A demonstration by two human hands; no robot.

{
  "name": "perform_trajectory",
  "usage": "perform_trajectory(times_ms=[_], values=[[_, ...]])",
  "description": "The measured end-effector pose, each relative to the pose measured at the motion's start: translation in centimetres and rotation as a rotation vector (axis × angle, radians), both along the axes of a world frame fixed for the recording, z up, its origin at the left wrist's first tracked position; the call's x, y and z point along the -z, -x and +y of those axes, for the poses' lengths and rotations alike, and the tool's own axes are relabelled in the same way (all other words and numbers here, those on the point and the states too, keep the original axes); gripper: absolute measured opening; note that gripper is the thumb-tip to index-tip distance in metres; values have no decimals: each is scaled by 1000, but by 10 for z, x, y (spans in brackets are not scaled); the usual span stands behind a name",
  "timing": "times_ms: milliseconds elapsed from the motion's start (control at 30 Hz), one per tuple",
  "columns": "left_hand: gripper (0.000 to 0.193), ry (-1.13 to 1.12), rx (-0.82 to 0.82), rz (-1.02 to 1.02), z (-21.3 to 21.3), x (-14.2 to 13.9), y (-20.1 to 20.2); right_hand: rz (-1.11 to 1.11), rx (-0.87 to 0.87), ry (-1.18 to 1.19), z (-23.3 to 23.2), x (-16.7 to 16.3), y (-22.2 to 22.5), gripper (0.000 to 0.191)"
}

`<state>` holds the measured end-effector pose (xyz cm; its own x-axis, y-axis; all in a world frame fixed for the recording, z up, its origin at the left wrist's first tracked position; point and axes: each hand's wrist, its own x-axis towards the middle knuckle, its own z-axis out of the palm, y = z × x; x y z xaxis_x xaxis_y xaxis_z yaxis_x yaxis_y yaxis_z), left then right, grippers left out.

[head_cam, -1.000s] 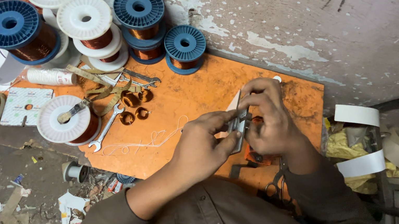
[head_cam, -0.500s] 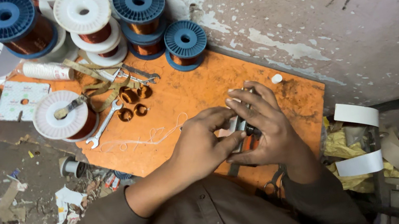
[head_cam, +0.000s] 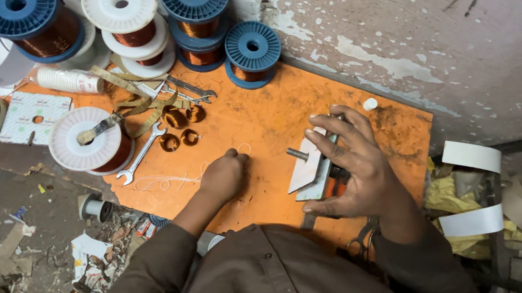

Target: The person operates a bench-mounted winding machine to wrap copper wire around a small bobbin. They then remove the bobbin, tie off the wire with a string, and trim the excess with scissors.

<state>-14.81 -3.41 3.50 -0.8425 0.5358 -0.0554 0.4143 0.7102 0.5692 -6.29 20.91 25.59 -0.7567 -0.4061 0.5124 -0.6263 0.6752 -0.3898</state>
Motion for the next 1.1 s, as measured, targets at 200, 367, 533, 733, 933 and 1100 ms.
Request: perform_trajectory(times_ms=[200,367,533,733,933,1100], values=[[18,274,165,180,5,36,6,18,-7,6,0,2,2,100],[20,-336,-80,-320,8,-5,17,1,3,-2,1,3,0,101],[31,-1166,-117,-922,13,-62,10,-5,0,-1,1,4,1,102],[35,-1130,-41,-936,22,-104,-7,15,-1,-9,0,4,1,103],[32,-1087,-46,-871,27,-113,-7,-4,13,-20,1,2,1,103],[37,-1026,6,-775,22,-117,-3,-7,4,-20,0,2,2,107]])
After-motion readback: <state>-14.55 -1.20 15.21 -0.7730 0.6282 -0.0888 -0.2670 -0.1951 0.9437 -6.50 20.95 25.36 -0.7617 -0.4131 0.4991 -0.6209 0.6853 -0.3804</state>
